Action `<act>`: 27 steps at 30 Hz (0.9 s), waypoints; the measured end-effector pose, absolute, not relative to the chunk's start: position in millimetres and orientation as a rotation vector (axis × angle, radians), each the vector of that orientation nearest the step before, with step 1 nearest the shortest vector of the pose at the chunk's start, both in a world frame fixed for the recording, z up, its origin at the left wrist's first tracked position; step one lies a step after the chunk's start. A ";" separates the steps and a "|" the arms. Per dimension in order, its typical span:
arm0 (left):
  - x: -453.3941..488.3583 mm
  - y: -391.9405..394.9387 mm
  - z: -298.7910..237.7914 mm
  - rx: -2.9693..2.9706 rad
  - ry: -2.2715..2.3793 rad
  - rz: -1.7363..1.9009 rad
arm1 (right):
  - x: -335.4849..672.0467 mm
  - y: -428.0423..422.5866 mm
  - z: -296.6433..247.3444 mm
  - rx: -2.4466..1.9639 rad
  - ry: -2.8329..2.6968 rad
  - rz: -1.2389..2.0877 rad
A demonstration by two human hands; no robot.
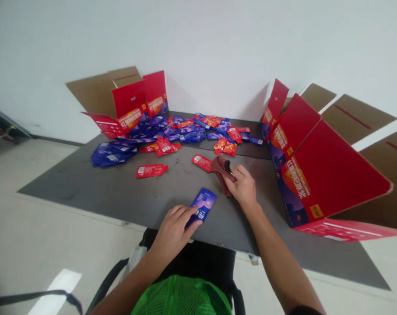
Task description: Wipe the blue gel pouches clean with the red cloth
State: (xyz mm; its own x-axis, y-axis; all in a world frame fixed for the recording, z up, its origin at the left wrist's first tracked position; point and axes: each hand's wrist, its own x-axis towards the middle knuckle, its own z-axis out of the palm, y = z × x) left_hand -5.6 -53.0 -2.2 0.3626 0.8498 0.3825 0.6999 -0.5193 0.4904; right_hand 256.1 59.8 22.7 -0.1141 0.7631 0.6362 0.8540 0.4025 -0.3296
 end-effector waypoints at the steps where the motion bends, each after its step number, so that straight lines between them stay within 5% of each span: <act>1: -0.9 -49.8 -1.4 2.380 1.479 0.868 | 260.0 59.5 19.6 -1.378 -1.877 -0.137; 14: 40.1 -5.5 27.4 2.348 1.771 0.237 | 279.3 61.5 15.9 -1.335 -1.761 -0.068; 27: -43.0 26.7 25.8 2.247 1.951 0.674 | 284.4 62.8 15.5 -1.288 -1.763 0.008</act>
